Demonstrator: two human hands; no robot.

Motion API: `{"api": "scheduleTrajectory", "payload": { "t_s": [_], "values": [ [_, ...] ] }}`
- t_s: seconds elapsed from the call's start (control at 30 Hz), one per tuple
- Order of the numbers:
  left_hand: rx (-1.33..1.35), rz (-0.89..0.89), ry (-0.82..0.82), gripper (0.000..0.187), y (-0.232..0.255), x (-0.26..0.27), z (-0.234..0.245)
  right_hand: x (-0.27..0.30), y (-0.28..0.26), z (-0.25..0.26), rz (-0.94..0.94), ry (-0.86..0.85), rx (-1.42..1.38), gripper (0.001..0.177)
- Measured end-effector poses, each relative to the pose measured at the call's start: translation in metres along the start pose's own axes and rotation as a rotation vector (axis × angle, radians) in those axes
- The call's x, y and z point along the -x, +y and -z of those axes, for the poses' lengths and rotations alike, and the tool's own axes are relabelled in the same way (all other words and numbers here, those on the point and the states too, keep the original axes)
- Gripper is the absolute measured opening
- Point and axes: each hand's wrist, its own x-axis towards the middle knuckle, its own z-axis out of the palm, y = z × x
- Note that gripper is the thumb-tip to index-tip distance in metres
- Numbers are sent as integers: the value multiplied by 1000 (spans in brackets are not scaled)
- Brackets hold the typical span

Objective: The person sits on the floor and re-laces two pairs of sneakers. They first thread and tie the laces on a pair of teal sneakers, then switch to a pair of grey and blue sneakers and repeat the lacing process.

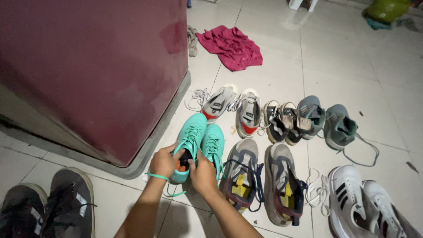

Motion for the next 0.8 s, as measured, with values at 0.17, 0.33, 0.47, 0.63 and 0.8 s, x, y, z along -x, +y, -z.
{"api": "scheduleTrajectory", "payload": {
  "t_s": [0.17,0.33,0.47,0.63,0.8],
  "values": [
    [118,-51,-17,57,-49,-23,-35,14,11,10,283,-31,-108,39],
    [73,-160,-280,69,-58,-30,-11,42,0,64,22,-40,-270,25],
    [-582,-78,-353,46,-27,-23,47,61,17,117,-51,301,-204,20],
    [-880,-135,-171,24,50,-12,92,54,55,149,-129,258,93,52],
    [-1382,37,-511,34,122,-34,25,45,92,139,-292,49,241,82]
  ]
}}
